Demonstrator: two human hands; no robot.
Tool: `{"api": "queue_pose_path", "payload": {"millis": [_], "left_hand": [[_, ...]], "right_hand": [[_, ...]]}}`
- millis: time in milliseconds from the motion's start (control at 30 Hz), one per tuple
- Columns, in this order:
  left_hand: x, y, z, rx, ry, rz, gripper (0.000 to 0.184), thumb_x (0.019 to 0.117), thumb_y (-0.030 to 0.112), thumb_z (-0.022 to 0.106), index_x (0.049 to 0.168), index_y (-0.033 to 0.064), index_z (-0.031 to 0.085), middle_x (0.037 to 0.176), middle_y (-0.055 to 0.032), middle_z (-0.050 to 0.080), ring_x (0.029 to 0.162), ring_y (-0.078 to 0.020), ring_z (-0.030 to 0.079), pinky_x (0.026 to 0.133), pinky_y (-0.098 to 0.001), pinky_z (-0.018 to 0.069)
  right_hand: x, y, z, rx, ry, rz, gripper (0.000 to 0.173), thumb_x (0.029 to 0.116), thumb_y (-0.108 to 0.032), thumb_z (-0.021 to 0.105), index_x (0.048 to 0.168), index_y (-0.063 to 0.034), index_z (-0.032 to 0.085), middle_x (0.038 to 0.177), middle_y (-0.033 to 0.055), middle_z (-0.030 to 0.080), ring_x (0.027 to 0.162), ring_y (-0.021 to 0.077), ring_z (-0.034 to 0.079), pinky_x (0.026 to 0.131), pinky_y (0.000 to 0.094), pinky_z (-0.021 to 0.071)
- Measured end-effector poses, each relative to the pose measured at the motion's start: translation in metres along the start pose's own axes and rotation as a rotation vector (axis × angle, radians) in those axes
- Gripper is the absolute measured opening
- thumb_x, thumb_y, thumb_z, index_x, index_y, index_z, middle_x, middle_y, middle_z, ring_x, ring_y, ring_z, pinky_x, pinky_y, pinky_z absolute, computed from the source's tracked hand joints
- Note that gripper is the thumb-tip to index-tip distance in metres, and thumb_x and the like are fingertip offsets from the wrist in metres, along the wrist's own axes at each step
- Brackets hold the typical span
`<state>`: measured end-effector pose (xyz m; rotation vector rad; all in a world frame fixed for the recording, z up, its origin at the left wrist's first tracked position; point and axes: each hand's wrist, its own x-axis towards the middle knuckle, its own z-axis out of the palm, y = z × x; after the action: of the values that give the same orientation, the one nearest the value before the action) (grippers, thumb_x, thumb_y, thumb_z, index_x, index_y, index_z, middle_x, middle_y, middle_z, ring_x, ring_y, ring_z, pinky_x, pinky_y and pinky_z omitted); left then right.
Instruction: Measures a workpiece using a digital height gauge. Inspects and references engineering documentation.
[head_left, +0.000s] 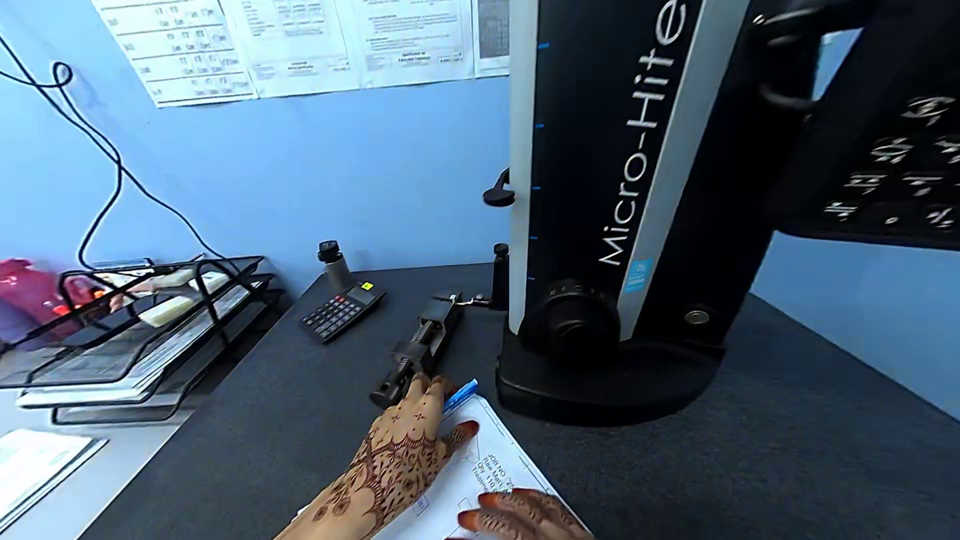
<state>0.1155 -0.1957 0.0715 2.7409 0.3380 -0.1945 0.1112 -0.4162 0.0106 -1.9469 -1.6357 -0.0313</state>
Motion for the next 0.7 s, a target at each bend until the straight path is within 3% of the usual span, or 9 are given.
{"api": "queue_pose_path", "payload": {"millis": [133,267,333,467,567,633,700], "left_hand": [[0.003,-0.003,0.004,-0.019,0.01,0.043,0.061,0.1,0.047,0.061,0.142,0.0036,0.052,0.145,-0.0227,0.05,0.123,-0.0344,0.06,0.1,-0.0488,0.0503],[0.009,-0.012,0.006,-0.087,0.026,0.088,0.061,0.0968,0.049,0.065,0.138,0.0051,0.053,0.133,-0.0181,0.059,0.119,-0.0311,0.061,0.1,-0.0493,0.0488],[0.014,-0.018,0.007,-0.14,0.011,0.084,0.063,0.0952,0.049,0.068,0.141,0.0078,0.053,0.134,-0.0154,0.061,0.122,-0.0287,0.06,0.103,-0.049,0.0475],[0.012,-0.017,0.005,-0.131,0.045,0.113,0.053,0.0973,0.045,0.067,0.13,0.0031,0.063,0.126,-0.0163,0.062,0.115,-0.0287,0.061,0.1,-0.0468,0.0482],[0.007,-0.016,0.008,-0.138,0.251,0.26,0.045,0.0987,0.045,0.064,0.122,0.0064,0.068,0.118,-0.01,0.063,0.103,-0.0221,0.064,0.089,-0.0422,0.0532],[0.006,-0.009,0.005,-0.149,0.45,0.408,0.043,0.098,0.048,0.062,0.119,0.0111,0.069,0.117,-0.005,0.062,0.094,-0.0148,0.064,0.078,-0.0356,0.0555],[0.007,0.0,-0.002,-0.148,0.652,0.565,0.04,0.0975,0.048,0.062,0.118,0.0152,0.071,0.119,-0.0035,0.06,0.085,-0.0082,0.062,0.065,-0.0275,0.0534]], "right_hand": [[0.0,0.002,-0.002,0.032,0.064,0.005,0.039,0.0997,-0.002,0.048,0.134,-0.0103,0.066,0.136,0.0153,0.065,0.133,0.0347,0.055,0.114,0.0469,0.0397],[-0.003,0.002,0.0,-0.036,0.016,-0.065,0.035,0.1027,-0.009,0.049,0.133,-0.0113,0.067,0.137,0.016,0.064,0.134,0.0359,0.055,0.114,0.0488,0.0388],[-0.003,0.0,0.0,-0.034,-0.002,-0.073,0.034,0.1031,-0.01,0.049,0.132,-0.0111,0.067,0.138,0.0168,0.064,0.134,0.0365,0.055,0.114,0.0502,0.0382],[-0.003,0.0,0.0,-0.03,-0.023,-0.065,0.034,0.1044,-0.012,0.049,0.133,-0.0114,0.066,0.139,0.0167,0.062,0.135,0.0364,0.053,0.115,0.0493,0.037],[-0.003,0.003,-0.001,-0.07,-0.011,-0.103,0.031,0.1058,-0.015,0.048,0.129,-0.0125,0.068,0.138,0.0149,0.064,0.136,0.0337,0.054,0.116,0.0483,0.0352],[-0.003,0.011,-0.008,-0.085,-0.087,-0.157,0.035,0.1084,-0.025,0.045,0.133,-0.0112,0.066,0.146,0.0136,0.058,0.144,0.031,0.045,0.123,0.0483,0.0254],[-0.005,0.02,-0.015,-0.112,-0.138,-0.176,0.042,0.1088,-0.035,0.043,0.138,-0.0113,0.062,0.151,0.0144,0.054,0.148,0.0316,0.041,0.124,0.0487,0.0254]]}}
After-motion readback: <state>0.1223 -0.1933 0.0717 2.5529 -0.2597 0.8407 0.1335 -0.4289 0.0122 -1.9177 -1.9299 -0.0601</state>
